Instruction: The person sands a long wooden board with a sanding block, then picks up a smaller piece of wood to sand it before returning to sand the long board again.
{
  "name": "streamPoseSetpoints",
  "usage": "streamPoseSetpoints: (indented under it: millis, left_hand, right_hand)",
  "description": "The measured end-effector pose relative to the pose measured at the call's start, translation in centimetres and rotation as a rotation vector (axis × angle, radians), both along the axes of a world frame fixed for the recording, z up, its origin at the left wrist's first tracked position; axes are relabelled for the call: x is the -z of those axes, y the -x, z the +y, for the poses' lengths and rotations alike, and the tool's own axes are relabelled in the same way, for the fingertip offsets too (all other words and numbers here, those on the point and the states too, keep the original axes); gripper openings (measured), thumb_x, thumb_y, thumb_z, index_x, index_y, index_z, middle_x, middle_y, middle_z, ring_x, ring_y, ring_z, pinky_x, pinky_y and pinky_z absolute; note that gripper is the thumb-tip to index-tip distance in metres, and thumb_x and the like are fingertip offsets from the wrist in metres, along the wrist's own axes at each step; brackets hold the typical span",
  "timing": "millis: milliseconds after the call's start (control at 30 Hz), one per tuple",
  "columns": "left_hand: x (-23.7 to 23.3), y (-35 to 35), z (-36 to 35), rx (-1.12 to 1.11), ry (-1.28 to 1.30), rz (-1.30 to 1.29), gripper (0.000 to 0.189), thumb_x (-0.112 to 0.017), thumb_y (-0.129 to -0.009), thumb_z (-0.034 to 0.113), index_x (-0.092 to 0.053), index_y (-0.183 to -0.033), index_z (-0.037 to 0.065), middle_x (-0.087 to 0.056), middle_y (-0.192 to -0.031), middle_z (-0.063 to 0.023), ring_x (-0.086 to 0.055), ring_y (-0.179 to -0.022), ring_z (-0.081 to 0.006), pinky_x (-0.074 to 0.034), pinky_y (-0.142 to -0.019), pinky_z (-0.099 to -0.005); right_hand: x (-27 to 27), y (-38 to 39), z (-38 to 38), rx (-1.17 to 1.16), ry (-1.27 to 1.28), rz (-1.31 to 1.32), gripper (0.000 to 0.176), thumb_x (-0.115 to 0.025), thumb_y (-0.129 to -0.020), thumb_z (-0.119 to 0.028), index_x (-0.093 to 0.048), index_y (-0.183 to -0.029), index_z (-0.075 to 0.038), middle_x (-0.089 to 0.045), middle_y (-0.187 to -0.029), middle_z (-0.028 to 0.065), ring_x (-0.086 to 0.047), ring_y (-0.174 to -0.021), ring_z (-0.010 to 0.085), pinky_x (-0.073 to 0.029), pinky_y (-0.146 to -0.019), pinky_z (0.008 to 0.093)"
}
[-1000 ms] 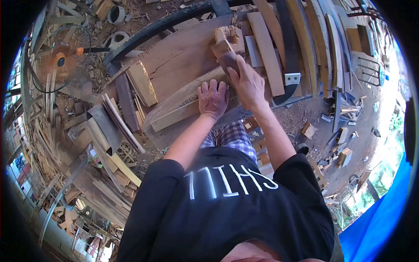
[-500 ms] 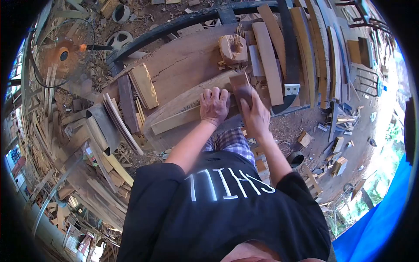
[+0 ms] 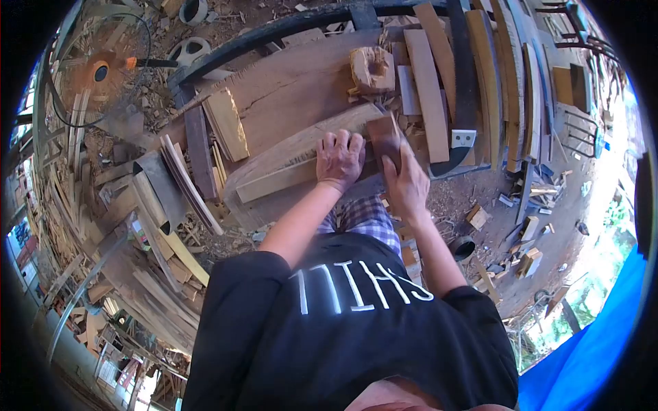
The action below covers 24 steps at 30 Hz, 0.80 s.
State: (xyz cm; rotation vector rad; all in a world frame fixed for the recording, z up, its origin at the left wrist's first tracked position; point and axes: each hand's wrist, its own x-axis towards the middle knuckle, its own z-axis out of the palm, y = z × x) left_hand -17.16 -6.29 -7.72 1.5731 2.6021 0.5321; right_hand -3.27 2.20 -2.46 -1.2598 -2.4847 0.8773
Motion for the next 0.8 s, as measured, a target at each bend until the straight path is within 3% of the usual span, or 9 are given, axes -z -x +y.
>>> streamPoseSetpoints:
  millis: [100,233,300,333,433,467,567,700,800]
  left_hand:
    - [-0.4,0.3,0.5,0.001,0.041,0.007,0.016,-0.059,-0.092,0.030,-0.055,-0.087,0.015,-0.050,-0.087,-0.0076,-0.050,-0.085,-0.0286,-0.039,-0.074,-0.0452]
    - [-0.5,0.3,0.6,0.006,0.027,-0.009,0.016,-0.059,-0.092,0.029,-0.055,-0.087,0.015,-0.050,-0.087,-0.0076,-0.050,-0.085,-0.0290,-0.039,-0.074,-0.0450]
    - [-0.1,0.5,0.7,0.000,0.024,-0.022,0.016,-0.059,-0.092,0.029,-0.055,-0.087,0.015,-0.050,-0.087,-0.0077,-0.050,-0.085,-0.0292,-0.039,-0.073,-0.0450]
    - [0.1,0.6,0.9,-0.002,-0.005,-0.010,0.016,-0.059,-0.092,0.029,-0.055,-0.086,0.015,-0.050,-0.087,-0.0078,-0.050,-0.086,-0.0292,-0.039,-0.073,-0.0450]
    - [-0.2,0.2,0.3,0.005,0.010,-0.006,0.016,-0.059,-0.092,0.029,-0.054,-0.086,0.015,-0.049,-0.087,-0.0077,-0.050,-0.086,-0.0292,-0.039,-0.074,-0.0450]
    - [-0.4,0.3,0.5,0.007,0.032,0.002,0.016,-0.059,-0.092,0.029,-0.054,-0.086,0.015,-0.050,-0.087,-0.0076,-0.050,-0.086,-0.0292,-0.040,-0.074,-0.0450]
    - [-0.4,0.3,0.5,-0.001,0.037,0.030,0.016,-0.060,-0.092,0.030,-0.054,-0.086,0.015,-0.050,-0.087,-0.0068,-0.051,-0.085,-0.0287,-0.040,-0.074,-0.0447]
    - [-0.1,0.5,0.8,-0.010,0.044,0.001,0.016,-0.060,-0.091,0.030,-0.055,-0.087,0.016,-0.050,-0.087,-0.0062,-0.051,-0.085,-0.0282,-0.040,-0.074,-0.0445]
    - [-0.2,0.2,0.4,-0.001,0.037,0.007,0.014,-0.060,-0.091,0.029,-0.056,-0.089,0.016,-0.050,-0.087,-0.0061,-0.051,-0.085,-0.0282,-0.040,-0.073,-0.0449]
  right_hand:
    - [-1.2,5.7,3.9,-0.009,0.127,-0.110,0.048,-0.062,-0.095,-0.031,-0.049,-0.136,-0.008,-0.067,-0.113,0.0225,-0.067,-0.098,0.0411,-0.053,-0.082,0.0481]
    - [0.4,3.3,2.9,-0.019,0.051,-0.023,0.050,-0.062,-0.095,-0.032,-0.049,-0.137,-0.008,-0.068,-0.111,0.0221,-0.066,-0.098,0.0422,-0.053,-0.082,0.0489]
    - [-0.1,-0.5,0.3,-0.055,-0.069,0.069,0.051,-0.062,-0.096,-0.031,-0.047,-0.137,-0.004,-0.068,-0.105,0.0215,-0.067,-0.090,0.0405,-0.053,-0.075,0.0472]
    - [-0.2,-0.9,-0.3,0.008,0.016,0.074,0.045,-0.060,-0.097,-0.031,-0.049,-0.136,-0.009,-0.067,-0.108,0.0236,-0.065,-0.095,0.0435,-0.051,-0.078,0.0515]
    - [-0.5,3.1,1.8,0.031,0.066,-0.035,0.045,-0.060,-0.097,-0.030,-0.049,-0.136,-0.009,-0.067,-0.109,0.0232,-0.065,-0.096,0.0430,-0.051,-0.078,0.0509]
    - [-0.2,4.9,3.3,-0.031,-0.026,0.000,0.046,-0.059,-0.097,-0.030,-0.047,-0.135,-0.006,-0.067,-0.097,0.0191,-0.067,-0.084,0.0383,-0.052,-0.069,0.0481]
    - [0.9,5.5,3.9,-0.090,-0.136,0.026,0.044,-0.059,-0.098,-0.029,-0.047,-0.134,-0.007,-0.066,-0.093,0.0183,-0.066,-0.081,0.0386,-0.051,-0.067,0.0484]
    - [0.0,-0.4,-0.3,-0.001,-0.083,0.094,0.045,-0.060,-0.097,-0.031,-0.048,-0.134,-0.008,-0.068,-0.100,0.0193,-0.067,-0.083,0.0399,-0.052,-0.069,0.0495]
    - [0.7,1.8,1.0,0.015,-0.035,0.006,0.045,-0.060,-0.097,-0.033,-0.048,-0.134,-0.009,-0.068,-0.101,0.0200,-0.067,-0.084,0.0405,-0.052,-0.070,0.0502]
